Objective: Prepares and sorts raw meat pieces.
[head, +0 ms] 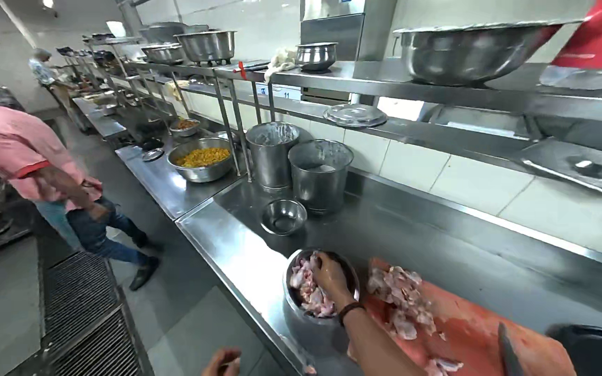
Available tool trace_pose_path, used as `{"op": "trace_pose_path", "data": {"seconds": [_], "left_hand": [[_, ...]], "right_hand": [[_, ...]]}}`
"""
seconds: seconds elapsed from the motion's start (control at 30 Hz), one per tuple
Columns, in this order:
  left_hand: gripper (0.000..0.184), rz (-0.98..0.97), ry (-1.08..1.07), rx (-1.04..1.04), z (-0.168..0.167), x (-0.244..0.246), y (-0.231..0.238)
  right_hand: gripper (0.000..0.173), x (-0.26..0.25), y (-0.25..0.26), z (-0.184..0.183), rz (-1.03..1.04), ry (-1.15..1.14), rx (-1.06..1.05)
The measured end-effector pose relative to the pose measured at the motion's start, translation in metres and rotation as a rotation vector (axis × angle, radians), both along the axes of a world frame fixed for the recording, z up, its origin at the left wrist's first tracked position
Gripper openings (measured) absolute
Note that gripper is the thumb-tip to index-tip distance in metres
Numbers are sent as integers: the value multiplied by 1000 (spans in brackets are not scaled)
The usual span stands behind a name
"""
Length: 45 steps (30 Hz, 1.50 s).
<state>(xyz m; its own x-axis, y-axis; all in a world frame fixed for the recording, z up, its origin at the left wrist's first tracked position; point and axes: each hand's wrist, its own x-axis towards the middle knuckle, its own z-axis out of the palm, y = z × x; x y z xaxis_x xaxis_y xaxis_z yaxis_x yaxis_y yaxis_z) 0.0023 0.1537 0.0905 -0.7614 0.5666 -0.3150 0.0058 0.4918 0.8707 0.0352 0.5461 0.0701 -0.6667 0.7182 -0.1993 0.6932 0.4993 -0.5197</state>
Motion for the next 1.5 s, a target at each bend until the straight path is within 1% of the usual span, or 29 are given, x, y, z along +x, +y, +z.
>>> {"op": "trace_pose_path", "data": {"seconds": [0.1, 0.17, 0.2, 0.27, 0.33, 0.4, 0.47, 0.53, 0.6, 0.67, 0.73, 0.77, 0.8, 0.83, 0.87, 0.9, 0.93, 0.97, 1.0, 1.07, 1.13, 1.17, 1.23, 1.3, 1.33, 1.37, 1.4, 1.43, 1.5], "left_hand": [[31, -112, -21, 114, 18, 21, 50], [29, -185, -45, 151, 26, 24, 84], [30, -219, -54, 158, 29, 22, 102], [33, -286, -14, 145, 26, 10, 141], [36, -357, 128, 21, 20, -5, 184], [42, -438, 313, -197, 16, -21, 228], [50, -540, 460, -393, 9, -33, 270], [54, -690, 557, -516, -5, -39, 300], [51, -842, 635, -584, -14, -40, 315], [48, -960, 646, -553, -12, -45, 318], [44, -994, 572, -361, 6, -52, 310], [40, -984, 480, -219, 16, -54, 302], [37, -966, 327, -74, 25, -55, 292], [34, -960, 135, 40, 31, -55, 282], [30, -975, -67, 127, 37, -55, 273], [28, -1007, -201, 181, 41, -58, 267], [25, -1054, -243, 206, 41, -63, 264], [23, -1117, -197, 214, 40, -70, 262], [23, -1191, -85, 208, 39, -78, 261], [25, -1328, 265, 205, 44, -88, 262], [24, -1418, 519, 207, 51, -86, 258], [23, -1460, 594, 219, 53, -83, 255], [23, -1540, 694, 285, 52, -79, 249], [22, -1594, 761, 390, 50, -77, 248], [21, -1612, 783, 446, 51, -77, 248], [20, -1628, 795, 499, 52, -75, 248], [18, -1641, 801, 549, 53, -74, 248], [16, -1658, 806, 596, 54, -72, 246], [11, -1690, 827, 663, 54, -69, 245]], "right_hand": [[51, 8, -14, -7, 116, -3, 9], [41, 27, -20, -3, 134, 58, 8], [34, 38, -24, 0, 111, 104, 14], [28, 60, -31, 4, 66, 193, 6], [29, 77, -32, 3, 65, 214, -44], [29, 91, -33, 10, 61, 195, -95], [28, 103, -38, 18, 2, 229, -125], [27, 115, -42, 23, -73, 264, -154], [27, 124, -44, 21, -128, 292, -165], [28, 130, -51, 16, -188, 302, -162], [35, 130, -61, 20, -277, 358, -145], [44, 127, -67, 22, -303, 420, -136], [53, 123, -72, 25, -306, 513, -149], [58, 118, -78, 27, -296, 616, -179], [56, 114, -84, 29, -284, 715, -226], [49, 109, -89, 31, -277, 788, -280], [42, 106, -93, 33, -261, 811, -325], [38, 105, -97, 36, -246, 764, -343], [35, 106, -101, 39, -236, 644, -322], [38, 107, -111, 50, -177, 317, -241], [41, 103, -126, 68, -125, -7, -190], [40, 100, -133, 80, -131, -135, -172], [48, 98, -142, 103, -210, -292, -159], [68, 101, -141, 115, -272, -321, -107], [76, 103, -139, 118, -260, -287, -91], [80, 104, -136, 113, -212, -204, -91], [82, 104, -133, 101, -139, -64, -111], [79, 105, -129, 84, -48, 98, -170], [62, 105, -122, 57, 82, 336, -340]]}}
